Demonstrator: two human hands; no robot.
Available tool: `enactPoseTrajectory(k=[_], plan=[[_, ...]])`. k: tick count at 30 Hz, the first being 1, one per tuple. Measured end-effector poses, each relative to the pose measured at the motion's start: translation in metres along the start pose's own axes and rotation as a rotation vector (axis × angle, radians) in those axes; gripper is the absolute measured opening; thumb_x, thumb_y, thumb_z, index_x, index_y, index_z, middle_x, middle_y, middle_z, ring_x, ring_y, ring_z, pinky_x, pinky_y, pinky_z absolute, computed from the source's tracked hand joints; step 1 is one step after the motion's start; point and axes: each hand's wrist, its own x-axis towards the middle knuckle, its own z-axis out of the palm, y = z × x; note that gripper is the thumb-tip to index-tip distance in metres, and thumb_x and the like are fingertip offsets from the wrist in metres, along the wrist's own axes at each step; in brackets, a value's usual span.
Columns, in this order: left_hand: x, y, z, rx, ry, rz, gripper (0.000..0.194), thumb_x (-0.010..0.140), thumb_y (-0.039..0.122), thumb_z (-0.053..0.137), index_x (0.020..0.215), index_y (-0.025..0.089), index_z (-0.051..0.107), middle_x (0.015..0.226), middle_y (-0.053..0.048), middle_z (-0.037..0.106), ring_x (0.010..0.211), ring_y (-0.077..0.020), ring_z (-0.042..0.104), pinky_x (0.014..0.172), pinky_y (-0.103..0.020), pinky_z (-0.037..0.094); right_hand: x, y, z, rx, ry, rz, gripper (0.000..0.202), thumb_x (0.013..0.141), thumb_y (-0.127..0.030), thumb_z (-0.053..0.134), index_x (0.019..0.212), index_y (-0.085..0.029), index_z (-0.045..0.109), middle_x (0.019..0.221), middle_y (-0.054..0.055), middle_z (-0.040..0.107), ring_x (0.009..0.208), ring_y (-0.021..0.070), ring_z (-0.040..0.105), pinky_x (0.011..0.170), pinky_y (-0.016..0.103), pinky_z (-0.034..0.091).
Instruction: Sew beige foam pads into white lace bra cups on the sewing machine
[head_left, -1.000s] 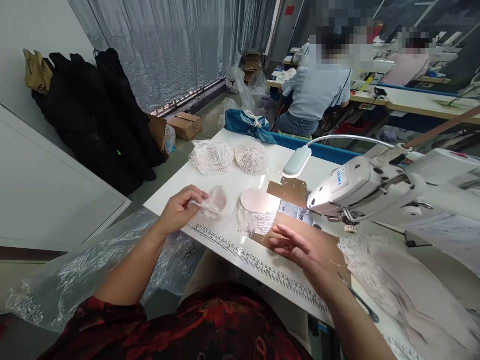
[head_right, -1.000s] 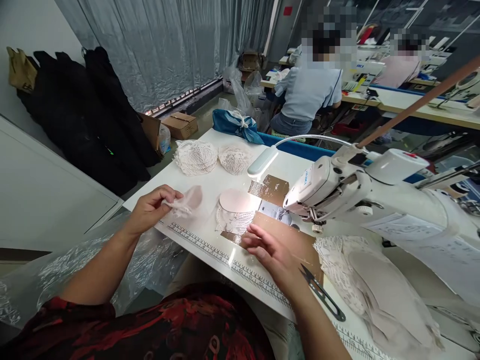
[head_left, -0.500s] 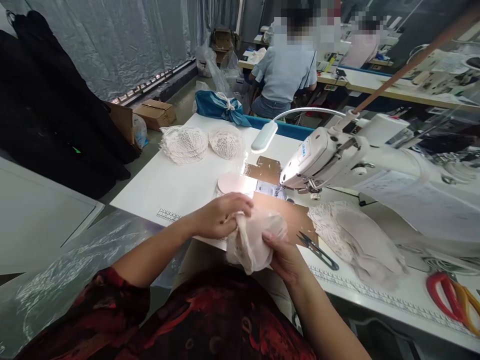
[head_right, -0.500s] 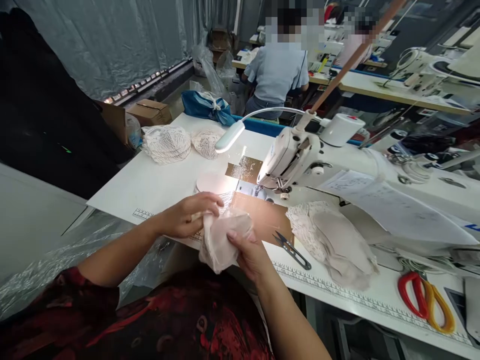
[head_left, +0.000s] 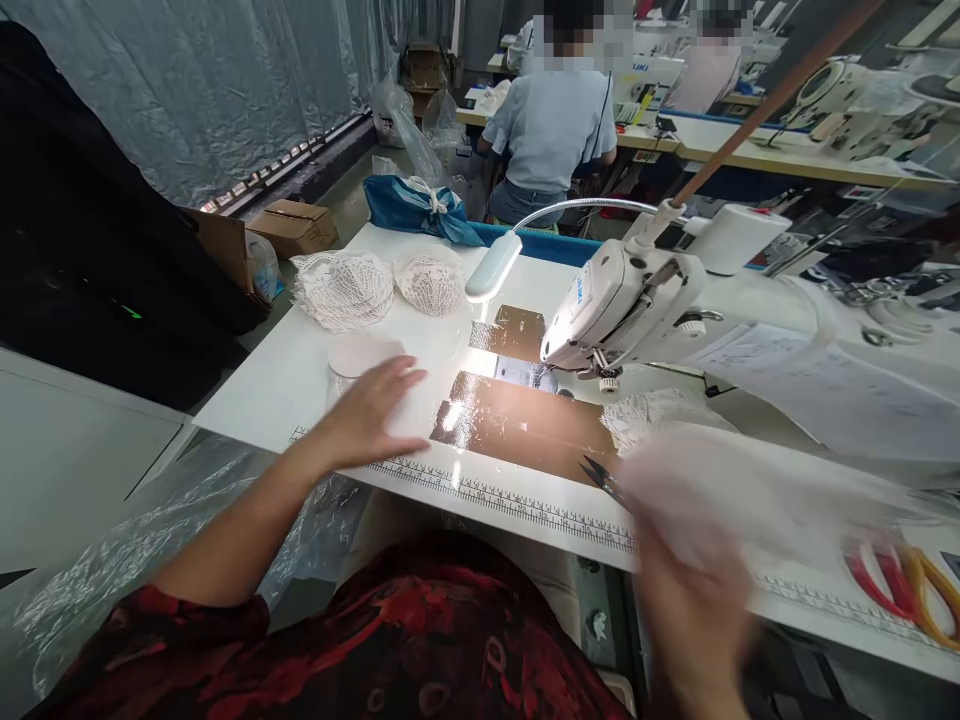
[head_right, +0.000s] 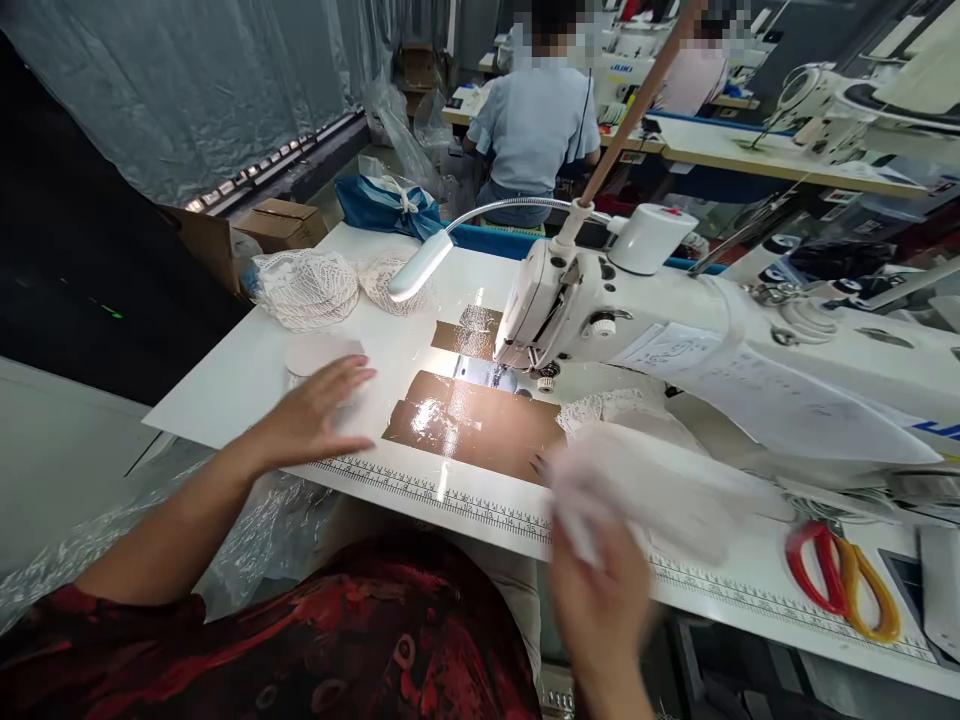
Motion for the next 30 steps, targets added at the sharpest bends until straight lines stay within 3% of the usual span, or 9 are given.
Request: enactPoseTrajectory(k=[3, 5, 10, 13, 17, 22, 25, 28, 30], plan=[[0.001, 0.041, 0.007, -0.307, -0.199, 0.340, 0.072, 0.077, 0.040, 0.070, 0.140, 0.021, 0.041, 0.137, -0.011, 0.052, 0.124, -0.0279, 0.049, 0.109, -0.041, 0.036, 0.006, -0.005, 0.046, 0.039, -0.385, -0.181, 0.008, 0.082, -0.024, 0.060, 0.077, -0.022, 0.065, 0.072, 0.001, 0.069, 0.064, 0.0164, 0.064, 0.059, 0.026, 0.051], [0.000, 0.050, 0.010, -0.376, -0.260, 0.307, 0.050, 0.080, 0.024, 0.062, 0.130, 0.021, 0.053, 0.116, -0.007, 0.065, 0.104, -0.0221, 0.061, 0.094, -0.033, 0.046, 0.009, -0.009, 0.055, 0.027, -0.457, -0.297, 0.010, 0.080, -0.015, 0.056, 0.081, -0.023, 0.062, 0.077, 0.000, 0.069, 0.066, 0.0147, 0.064, 0.060, 0.024, 0.050], [-0.008, 0.027, 0.007, -0.274, 0.078, -0.164, 0.021, 0.084, 0.016, 0.049, 0.094, 0.014, 0.067, 0.086, -0.006, 0.065, 0.079, -0.0188, 0.060, 0.071, -0.029, 0.046, 0.019, -0.012, 0.030, -0.100, -0.056, -0.366, 0.016, 0.073, -0.014, 0.065, 0.082, -0.024, 0.057, 0.080, -0.001, 0.067, 0.067, 0.0141, 0.062, 0.060, 0.024, 0.046], [-0.012, 0.032, 0.012, -0.783, -0.099, -0.124, 0.029, 0.093, 0.035, 0.048, 0.098, 0.014, 0.067, 0.076, -0.005, 0.062, 0.070, -0.0160, 0.058, 0.068, -0.028, 0.048, 0.028, -0.009, 0.031, -0.023, -0.102, -0.212, 0.005, 0.080, -0.020, 0.062, 0.079, -0.023, 0.059, 0.080, 0.001, 0.066, 0.072, 0.0154, 0.060, 0.064, 0.026, 0.045], [-0.011, 0.060, 0.023, -1.426, -0.405, 0.140, 0.065, 0.087, 0.052, 0.056, 0.144, 0.027, 0.037, 0.128, -0.014, 0.053, 0.099, -0.0227, 0.061, 0.083, -0.035, 0.051, 0.032, 0.000, 0.052, 0.348, -0.591, 0.186, 0.016, 0.084, -0.037, 0.061, 0.082, -0.021, 0.065, 0.075, 0.001, 0.064, 0.067, 0.0151, 0.056, 0.060, 0.026, 0.044], [-0.008, 0.059, 0.027, -1.237, -0.201, 0.057, 0.076, 0.078, 0.044, 0.071, 0.144, 0.034, 0.036, 0.141, -0.010, 0.041, 0.086, -0.0138, 0.056, 0.061, -0.020, 0.046, 0.023, 0.010, 0.061, 0.801, -0.773, 0.565, 0.029, 0.068, -0.043, 0.077, 0.083, -0.020, 0.067, 0.072, 0.001, 0.064, 0.065, 0.0154, 0.056, 0.061, 0.027, 0.044], [-0.008, 0.050, 0.030, -1.122, -0.194, -0.065, 0.067, 0.074, 0.036, 0.076, 0.135, 0.023, 0.050, 0.123, -0.009, 0.056, 0.094, -0.0176, 0.055, 0.074, -0.024, 0.047, 0.020, 0.012, 0.060, 0.868, -0.688, 0.565, 0.031, 0.064, -0.039, 0.082, 0.077, -0.020, 0.061, 0.069, -0.001, 0.060, 0.061, 0.0126, 0.053, 0.058, 0.024, 0.043], [-0.011, 0.046, 0.037, -1.331, -0.379, -0.134, 0.046, 0.079, 0.035, 0.070, 0.119, 0.014, 0.061, 0.099, -0.008, 0.065, 0.089, -0.0188, 0.059, 0.078, -0.027, 0.047, 0.020, 0.014, 0.062, 0.813, -0.419, 0.483, 0.034, 0.068, -0.036, 0.080, 0.079, -0.023, 0.051, 0.066, -0.006, 0.051, 0.055, 0.0085, 0.044, 0.050, 0.019, 0.038], [-0.014, 0.045, 0.042, -1.437, -0.358, -0.187, 0.038, 0.079, 0.035, 0.070, 0.109, 0.012, 0.064, 0.092, -0.007, 0.066, 0.082, -0.0170, 0.060, 0.075, -0.026, 0.047, 0.020, 0.016, 0.064, 0.738, -0.278, 0.397, 0.034, 0.071, -0.036, 0.078, 0.081, -0.024, 0.048, 0.066, -0.007, 0.047, 0.054, 0.0080, 0.040, 0.049, 0.018, 0.037]])
